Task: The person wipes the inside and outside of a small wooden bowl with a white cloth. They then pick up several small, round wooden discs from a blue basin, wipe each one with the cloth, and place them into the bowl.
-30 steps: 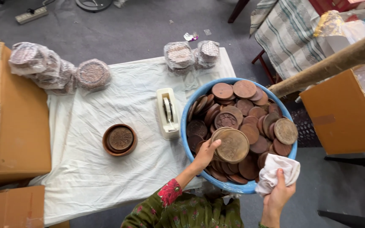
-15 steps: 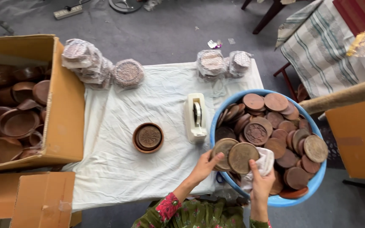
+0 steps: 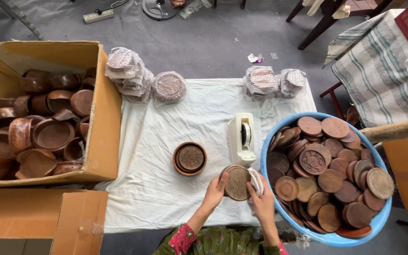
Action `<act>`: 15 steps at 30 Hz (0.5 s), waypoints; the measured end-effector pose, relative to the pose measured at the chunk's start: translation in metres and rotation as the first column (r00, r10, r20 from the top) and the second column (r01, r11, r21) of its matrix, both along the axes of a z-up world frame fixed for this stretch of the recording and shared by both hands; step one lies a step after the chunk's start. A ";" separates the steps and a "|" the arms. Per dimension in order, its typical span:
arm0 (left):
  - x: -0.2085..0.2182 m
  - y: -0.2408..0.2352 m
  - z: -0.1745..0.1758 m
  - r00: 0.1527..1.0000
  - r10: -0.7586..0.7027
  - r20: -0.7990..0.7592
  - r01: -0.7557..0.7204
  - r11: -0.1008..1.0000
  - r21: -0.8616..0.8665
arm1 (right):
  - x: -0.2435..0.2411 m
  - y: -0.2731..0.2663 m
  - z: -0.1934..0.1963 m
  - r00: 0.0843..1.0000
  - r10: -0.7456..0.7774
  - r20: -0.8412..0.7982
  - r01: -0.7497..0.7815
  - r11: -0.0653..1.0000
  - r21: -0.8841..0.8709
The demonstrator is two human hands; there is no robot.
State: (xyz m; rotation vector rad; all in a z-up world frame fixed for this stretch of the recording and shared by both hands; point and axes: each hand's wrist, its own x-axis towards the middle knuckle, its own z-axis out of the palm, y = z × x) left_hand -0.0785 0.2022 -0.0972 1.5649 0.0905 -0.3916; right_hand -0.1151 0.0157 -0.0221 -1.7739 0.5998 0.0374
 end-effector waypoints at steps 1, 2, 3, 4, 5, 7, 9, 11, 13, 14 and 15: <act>0.002 0.010 0.018 1.000 0.002 0.001 -0.002 1.000 0.001 | 0.001 0.005 -0.008 1.000 0.002 0.001 -0.002 1.000 0.001; 0.003 0.020 0.037 0.991 0.038 -0.127 -0.055 0.989 -0.136 | 0.003 0.011 -0.017 0.989 0.017 0.146 -0.028 0.997 0.072; 0.003 0.031 0.054 0.965 0.056 -0.256 -0.125 0.957 -0.262 | 0.005 0.017 -0.026 0.957 0.022 0.289 -0.064 0.988 0.139; 0.003 0.041 0.059 0.964 0.063 -0.259 -0.133 0.956 -0.261 | 0.004 0.022 -0.022 0.958 0.028 0.285 -0.071 0.988 0.139; 0.002 0.051 0.064 0.981 0.120 -0.150 -0.158 0.948 -0.276 | 0.003 0.026 -0.019 0.953 -0.048 0.299 -0.026 0.970 0.240; 0.006 0.068 0.063 0.984 0.176 -0.034 -0.178 0.938 -0.299 | 0.002 0.030 -0.022 0.943 -0.125 0.309 0.015 0.942 0.335; 0.009 0.084 0.050 0.977 0.214 -0.022 -0.214 0.961 -0.172 | -0.003 0.031 -0.037 0.915 -0.342 0.214 0.254 0.900 0.354; 0.016 0.071 0.033 0.989 0.144 0.025 -0.141 0.983 -0.118 | -0.015 0.034 -0.048 0.894 -0.363 0.262 0.280 0.910 0.305; 0.014 0.048 0.012 0.996 0.064 0.059 -0.061 0.996 -0.058 | -0.032 0.039 -0.049 0.872 -0.385 0.302 0.315 0.914 0.256; 0.018 0.033 -0.001 0.999 0.005 0.054 -0.008 0.998 0.066 | -0.032 0.045 -0.046 0.856 -0.422 0.298 0.360 0.901 0.242; 0.021 0.018 -0.012 0.998 -0.054 0.042 0.045 0.981 0.190 | -0.033 0.050 -0.042 0.839 -0.457 0.295 0.403 0.887 0.227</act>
